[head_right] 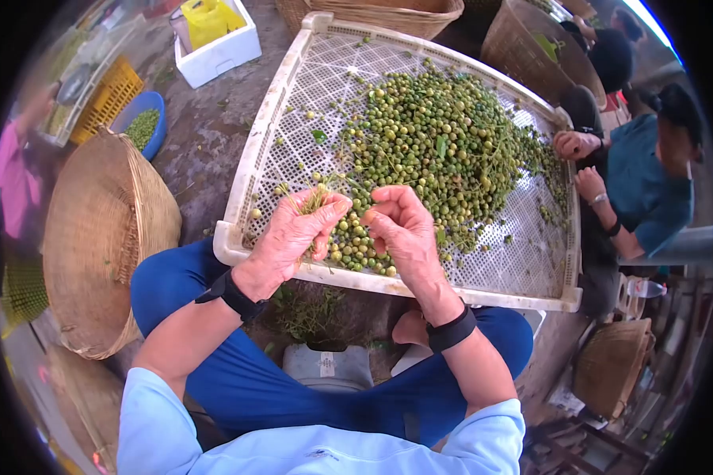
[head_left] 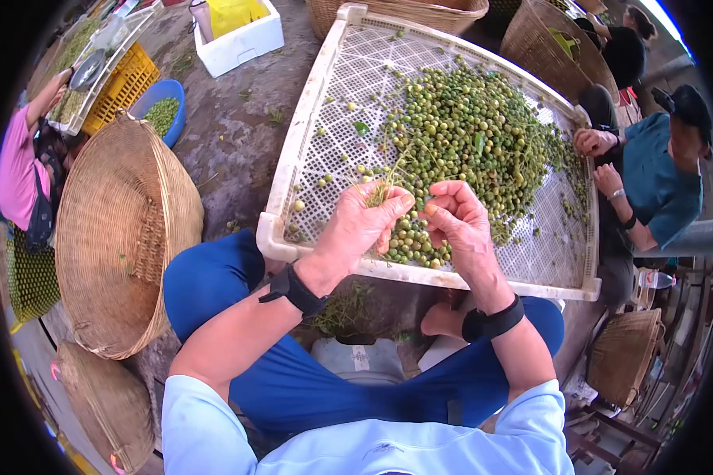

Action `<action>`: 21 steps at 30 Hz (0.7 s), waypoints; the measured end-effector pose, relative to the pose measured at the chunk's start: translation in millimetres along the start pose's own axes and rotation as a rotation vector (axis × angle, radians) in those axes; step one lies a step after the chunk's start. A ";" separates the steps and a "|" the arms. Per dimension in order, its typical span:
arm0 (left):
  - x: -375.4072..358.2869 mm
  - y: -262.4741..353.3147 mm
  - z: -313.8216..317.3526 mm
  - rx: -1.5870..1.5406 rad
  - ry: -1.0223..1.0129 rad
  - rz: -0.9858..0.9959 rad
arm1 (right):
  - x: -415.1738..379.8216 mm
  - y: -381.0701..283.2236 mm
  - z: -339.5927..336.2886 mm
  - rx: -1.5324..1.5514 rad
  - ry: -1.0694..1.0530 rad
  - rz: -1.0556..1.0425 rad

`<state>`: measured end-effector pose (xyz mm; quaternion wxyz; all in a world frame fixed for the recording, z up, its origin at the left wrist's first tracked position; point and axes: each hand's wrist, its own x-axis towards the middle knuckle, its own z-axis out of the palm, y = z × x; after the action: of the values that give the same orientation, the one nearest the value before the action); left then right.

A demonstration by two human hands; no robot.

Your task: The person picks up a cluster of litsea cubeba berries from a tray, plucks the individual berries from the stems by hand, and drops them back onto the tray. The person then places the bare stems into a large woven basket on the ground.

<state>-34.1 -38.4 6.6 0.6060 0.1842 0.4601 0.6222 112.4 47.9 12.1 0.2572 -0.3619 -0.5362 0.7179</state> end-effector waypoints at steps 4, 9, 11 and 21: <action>2.6 -7.3 11.0 0.031 -0.048 0.014 | -11.7 -16.0 16.1 -0.331 -0.059 -0.161; 4.1 -8.9 13.8 -0.118 -0.018 0.081 | -9.4 -23.9 8.2 -0.417 -0.115 -0.205; 3.7 -1.7 13.0 -0.090 0.012 0.104 | -1.5 -24.2 -1.2 -0.621 -0.095 -0.244; 16.8 -30.4 -11.0 0.153 -0.011 0.328 | 20.8 36.2 -33.9 -1.383 -0.242 -0.480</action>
<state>-28.4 -31.6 -28.7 0.4831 0.3061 0.4665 0.6748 127.5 72.9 -33.1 0.0594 -0.2324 -0.9549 0.1752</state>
